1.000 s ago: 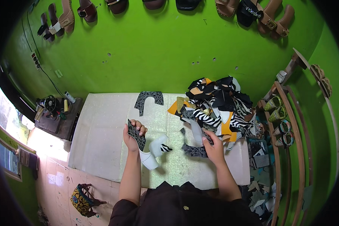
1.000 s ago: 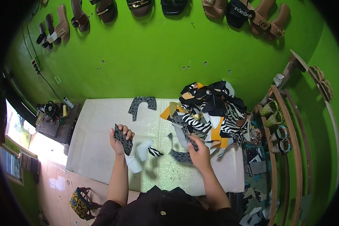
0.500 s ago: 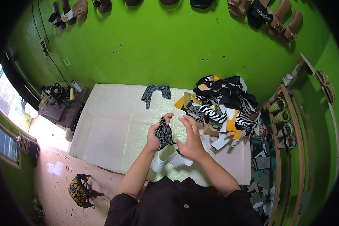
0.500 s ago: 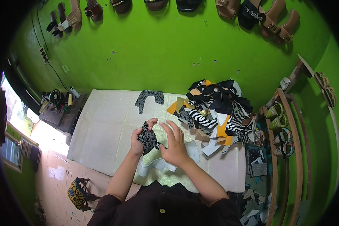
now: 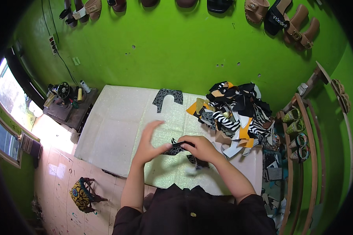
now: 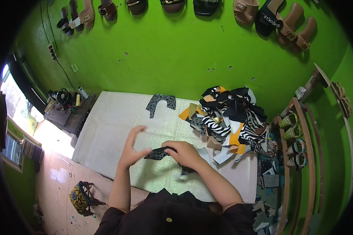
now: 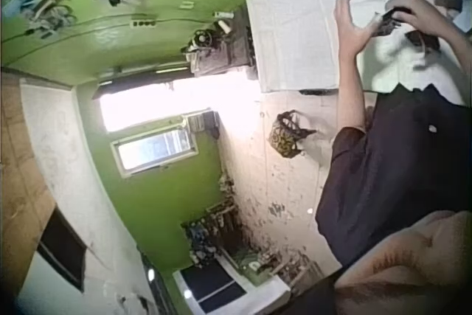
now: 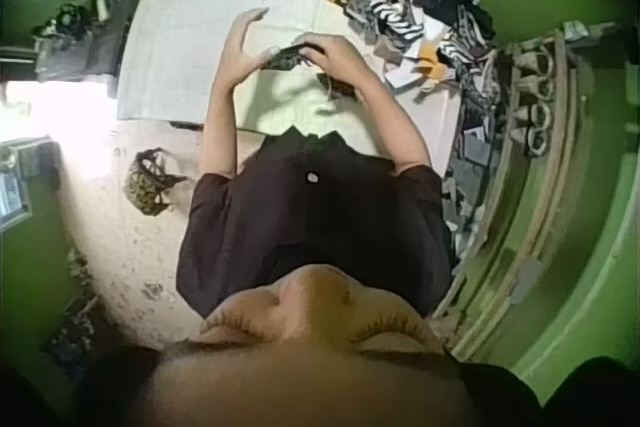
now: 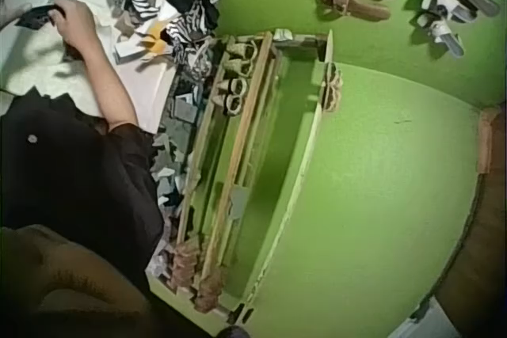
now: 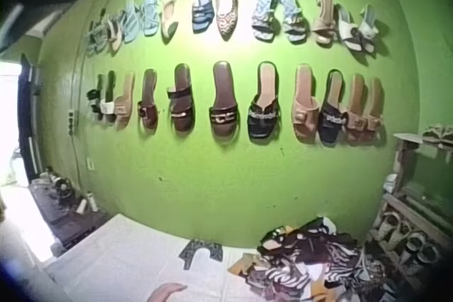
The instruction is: Sort and organize pre-cut patterned fabric pieces for shoe uppers.
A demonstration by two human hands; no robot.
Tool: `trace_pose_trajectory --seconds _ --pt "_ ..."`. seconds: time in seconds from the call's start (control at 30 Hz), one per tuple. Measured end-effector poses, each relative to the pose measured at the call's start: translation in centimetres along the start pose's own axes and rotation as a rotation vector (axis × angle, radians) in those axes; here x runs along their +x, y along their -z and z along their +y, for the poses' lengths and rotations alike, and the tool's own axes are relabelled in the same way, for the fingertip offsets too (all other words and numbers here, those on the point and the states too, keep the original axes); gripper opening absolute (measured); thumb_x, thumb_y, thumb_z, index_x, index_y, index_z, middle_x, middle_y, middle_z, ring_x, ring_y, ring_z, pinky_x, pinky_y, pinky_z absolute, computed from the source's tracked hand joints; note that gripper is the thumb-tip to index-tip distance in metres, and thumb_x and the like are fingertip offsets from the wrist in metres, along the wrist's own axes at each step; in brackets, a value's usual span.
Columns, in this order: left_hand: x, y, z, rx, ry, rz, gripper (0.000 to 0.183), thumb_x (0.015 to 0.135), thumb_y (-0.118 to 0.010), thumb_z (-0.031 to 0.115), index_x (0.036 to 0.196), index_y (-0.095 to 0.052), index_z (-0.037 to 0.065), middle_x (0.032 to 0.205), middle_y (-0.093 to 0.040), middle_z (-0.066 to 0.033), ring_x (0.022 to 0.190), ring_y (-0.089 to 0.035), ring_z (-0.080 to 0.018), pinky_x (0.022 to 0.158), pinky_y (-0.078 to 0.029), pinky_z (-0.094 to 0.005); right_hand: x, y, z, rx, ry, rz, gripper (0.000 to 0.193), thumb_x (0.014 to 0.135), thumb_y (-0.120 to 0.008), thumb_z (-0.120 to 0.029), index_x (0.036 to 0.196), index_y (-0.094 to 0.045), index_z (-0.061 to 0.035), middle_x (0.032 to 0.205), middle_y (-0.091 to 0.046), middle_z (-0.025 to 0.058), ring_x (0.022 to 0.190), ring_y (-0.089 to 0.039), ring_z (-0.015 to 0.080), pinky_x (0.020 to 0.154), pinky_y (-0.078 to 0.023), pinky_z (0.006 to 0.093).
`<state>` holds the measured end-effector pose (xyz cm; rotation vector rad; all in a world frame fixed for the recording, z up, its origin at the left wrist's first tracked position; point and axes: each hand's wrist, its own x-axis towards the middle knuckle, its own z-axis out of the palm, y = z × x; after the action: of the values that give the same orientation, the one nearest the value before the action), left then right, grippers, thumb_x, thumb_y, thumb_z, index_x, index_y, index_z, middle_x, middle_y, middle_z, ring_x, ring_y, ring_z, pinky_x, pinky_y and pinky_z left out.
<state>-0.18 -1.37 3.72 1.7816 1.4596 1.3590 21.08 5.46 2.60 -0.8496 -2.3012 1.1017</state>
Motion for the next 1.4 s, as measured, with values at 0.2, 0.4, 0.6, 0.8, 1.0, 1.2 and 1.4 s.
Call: trace_pose_trajectory --seconds 0.2,0.4,0.6,0.8,1.0,1.2,1.4 --pt "-0.1 -1.1 0.4 -0.061 0.2 -0.167 0.026 0.081 -0.065 0.013 0.102 -0.064 0.0 0.093 -0.066 -0.0111 0.08 -0.061 -0.0164 0.071 -0.048 -0.027 0.7 -0.2 -3.3 -0.048 -0.093 -0.168 0.039 0.077 -0.067 -0.026 0.11 -0.051 -0.0122 0.084 -0.064 0.0172 0.078 -0.062 0.0361 0.068 -0.048 0.0398" --pt "-0.6 0.6 -1.5 0.025 0.217 0.002 0.014 0.083 -0.059 0.006 0.094 -0.066 0.001 0.084 -0.064 -0.011 0.076 -0.059 -0.017 0.069 -0.046 -0.027 1.1 -0.5 0.3 0.014 -0.184 -0.15 0.035 0.073 -0.072 -0.025 0.099 -0.056 -0.0058 0.079 -0.064 0.0144 0.073 -0.062 0.0298 0.068 -0.047 0.0364" --pt "1.0 2.8 -3.4 0.151 0.057 0.303 0.016 0.085 -0.053 0.001 0.097 -0.064 0.001 0.087 -0.061 -0.0146 0.078 -0.059 -0.0253 0.071 -0.047 -0.0305 3.3 -1.7 2.6 0.563 -0.312 -0.013 0.015 0.086 -0.062 -0.013 0.092 -0.056 -0.0006 0.074 -0.06 0.001 0.065 -0.054 0.0041 0.054 -0.042 0.0189" --pt "2.8 3.4 -7.0 0.268 -0.05 0.367 0.025 0.087 -0.049 -0.001 0.108 -0.06 0.004 0.089 -0.057 -0.0147 0.077 -0.057 -0.0265 0.07 -0.046 -0.0321 6.3 -6.8 2.5 0.25 -0.314 0.515 0.019 0.091 -0.052 -0.012 0.109 -0.048 -0.0039 0.068 -0.056 0.0027 0.061 -0.05 0.0065 0.053 -0.039 0.0236" --pt "5.9 3.5 -10.7 -0.197 0.514 0.089 0.032 0.085 -0.063 0.012 0.114 -0.055 0.002 0.095 -0.058 -0.0098 0.088 -0.057 -0.0132 0.076 -0.047 -0.0278 9.8 -7.2 4.3 0.057 -0.343 0.696 0.017 0.092 -0.048 -0.016 0.106 -0.047 -0.0069 0.06 -0.051 0.0127 0.053 -0.053 0.0234 0.051 -0.04 0.0351" --pt "11.9 1.4 -22.9 -0.439 0.38 -0.059 0.04 0.08 -0.069 0.011 0.113 -0.052 -0.003 0.098 -0.061 -0.0093 0.083 -0.058 -0.0121 0.075 -0.048 -0.0249 15.9 -6.1 11.3 -0.052 -0.201 0.673 0.012 0.091 -0.045 -0.013 0.098 -0.051 -0.0041 0.069 -0.056 0.0141 0.064 -0.058 0.0278 0.06 -0.045 0.0346" --pt "19.3 -0.8 -26.9 -0.054 0.436 0.097 0.037 0.077 -0.069 0.012 0.107 -0.048 0.005 0.083 -0.06 -0.0126 0.072 -0.057 -0.0168 0.065 -0.046 -0.0299 21.8 -4.9 17.7 -0.214 -0.275 0.578 0.024 0.085 -0.05 -0.014 0.103 -0.06 -0.0037 0.094 -0.062 0.018 0.088 -0.06 0.0344 0.078 -0.048 0.0388"
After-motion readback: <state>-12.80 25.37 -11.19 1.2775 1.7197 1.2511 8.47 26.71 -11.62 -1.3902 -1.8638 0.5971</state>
